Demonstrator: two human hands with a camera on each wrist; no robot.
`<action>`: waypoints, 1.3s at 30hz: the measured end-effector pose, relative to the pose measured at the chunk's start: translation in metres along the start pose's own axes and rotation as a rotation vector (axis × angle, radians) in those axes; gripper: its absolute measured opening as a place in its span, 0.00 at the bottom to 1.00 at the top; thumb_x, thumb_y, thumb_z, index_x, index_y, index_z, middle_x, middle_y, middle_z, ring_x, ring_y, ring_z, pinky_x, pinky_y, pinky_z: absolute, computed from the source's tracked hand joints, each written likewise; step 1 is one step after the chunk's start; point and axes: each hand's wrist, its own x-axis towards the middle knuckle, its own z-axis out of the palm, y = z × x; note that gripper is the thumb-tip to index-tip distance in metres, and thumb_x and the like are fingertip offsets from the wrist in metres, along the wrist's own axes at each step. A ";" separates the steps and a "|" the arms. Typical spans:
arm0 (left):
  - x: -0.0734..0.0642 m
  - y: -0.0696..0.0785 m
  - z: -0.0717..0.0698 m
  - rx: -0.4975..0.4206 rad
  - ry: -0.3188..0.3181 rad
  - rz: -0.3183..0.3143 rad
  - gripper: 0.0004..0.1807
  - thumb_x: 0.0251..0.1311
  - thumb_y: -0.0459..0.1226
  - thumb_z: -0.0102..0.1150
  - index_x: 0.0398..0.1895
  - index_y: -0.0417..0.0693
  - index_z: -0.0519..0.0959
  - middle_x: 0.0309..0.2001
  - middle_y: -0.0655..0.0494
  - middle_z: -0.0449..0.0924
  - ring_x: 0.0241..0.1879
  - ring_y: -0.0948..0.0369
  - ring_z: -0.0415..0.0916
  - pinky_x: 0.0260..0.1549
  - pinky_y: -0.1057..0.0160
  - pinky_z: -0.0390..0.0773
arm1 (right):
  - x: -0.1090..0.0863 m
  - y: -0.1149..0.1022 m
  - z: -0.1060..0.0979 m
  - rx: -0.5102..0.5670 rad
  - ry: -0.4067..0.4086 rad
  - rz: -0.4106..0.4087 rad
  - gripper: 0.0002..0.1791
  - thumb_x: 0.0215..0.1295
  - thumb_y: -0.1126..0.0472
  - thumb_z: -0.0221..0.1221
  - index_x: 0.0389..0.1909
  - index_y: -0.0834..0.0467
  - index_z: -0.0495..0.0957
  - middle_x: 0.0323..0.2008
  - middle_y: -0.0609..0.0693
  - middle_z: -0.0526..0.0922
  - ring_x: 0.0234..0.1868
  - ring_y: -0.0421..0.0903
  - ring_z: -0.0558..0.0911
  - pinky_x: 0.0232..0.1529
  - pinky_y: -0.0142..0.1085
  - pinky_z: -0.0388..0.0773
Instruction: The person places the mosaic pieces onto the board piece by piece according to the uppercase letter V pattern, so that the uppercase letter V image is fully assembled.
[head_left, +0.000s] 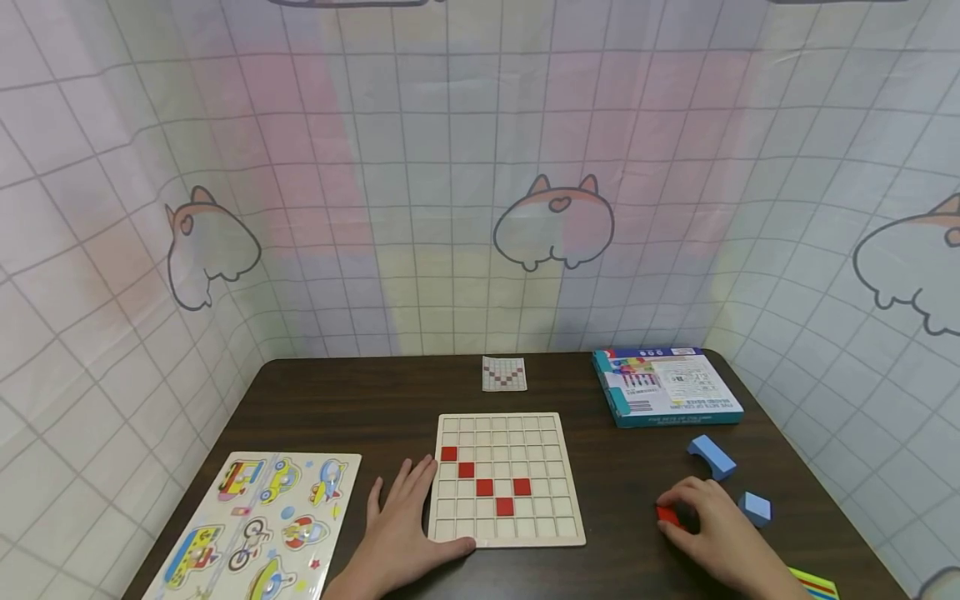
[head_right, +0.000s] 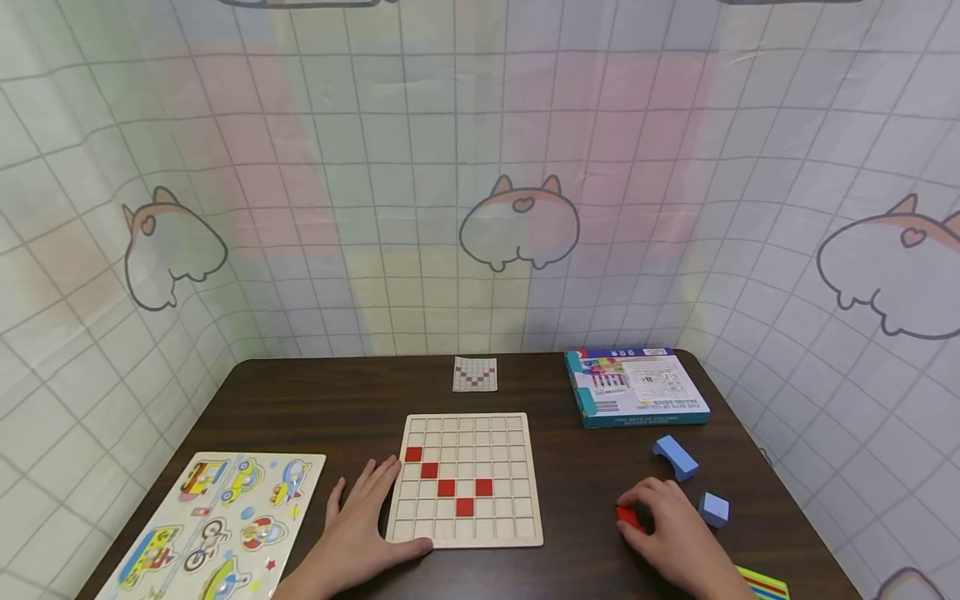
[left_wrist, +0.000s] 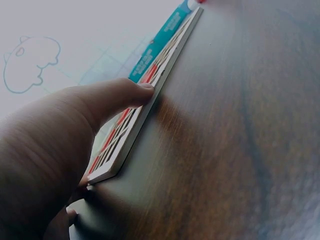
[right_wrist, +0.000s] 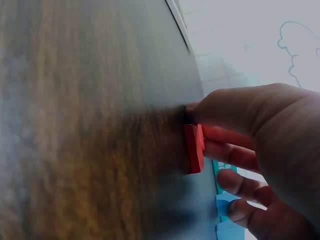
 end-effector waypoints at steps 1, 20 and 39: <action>0.000 0.000 0.000 0.002 0.001 0.000 0.76 0.39 0.84 0.72 0.90 0.56 0.61 0.89 0.56 0.60 0.91 0.44 0.50 0.82 0.23 0.37 | 0.001 -0.001 0.001 -0.003 0.007 -0.007 0.13 0.64 0.47 0.80 0.46 0.42 0.90 0.47 0.38 0.86 0.51 0.41 0.79 0.52 0.42 0.84; 0.001 0.000 0.000 -0.001 -0.003 -0.004 0.76 0.39 0.84 0.72 0.89 0.56 0.62 0.89 0.56 0.60 0.91 0.44 0.49 0.81 0.22 0.37 | 0.022 -0.027 0.011 0.019 0.046 -0.082 0.12 0.65 0.45 0.79 0.45 0.37 0.89 0.44 0.30 0.87 0.48 0.36 0.77 0.51 0.39 0.83; 0.001 0.001 -0.001 0.007 -0.011 -0.011 0.77 0.38 0.85 0.71 0.90 0.56 0.61 0.89 0.57 0.59 0.91 0.44 0.49 0.82 0.22 0.37 | 0.050 -0.048 0.019 0.090 0.034 -0.143 0.10 0.67 0.43 0.78 0.46 0.36 0.90 0.43 0.27 0.86 0.50 0.36 0.77 0.54 0.39 0.83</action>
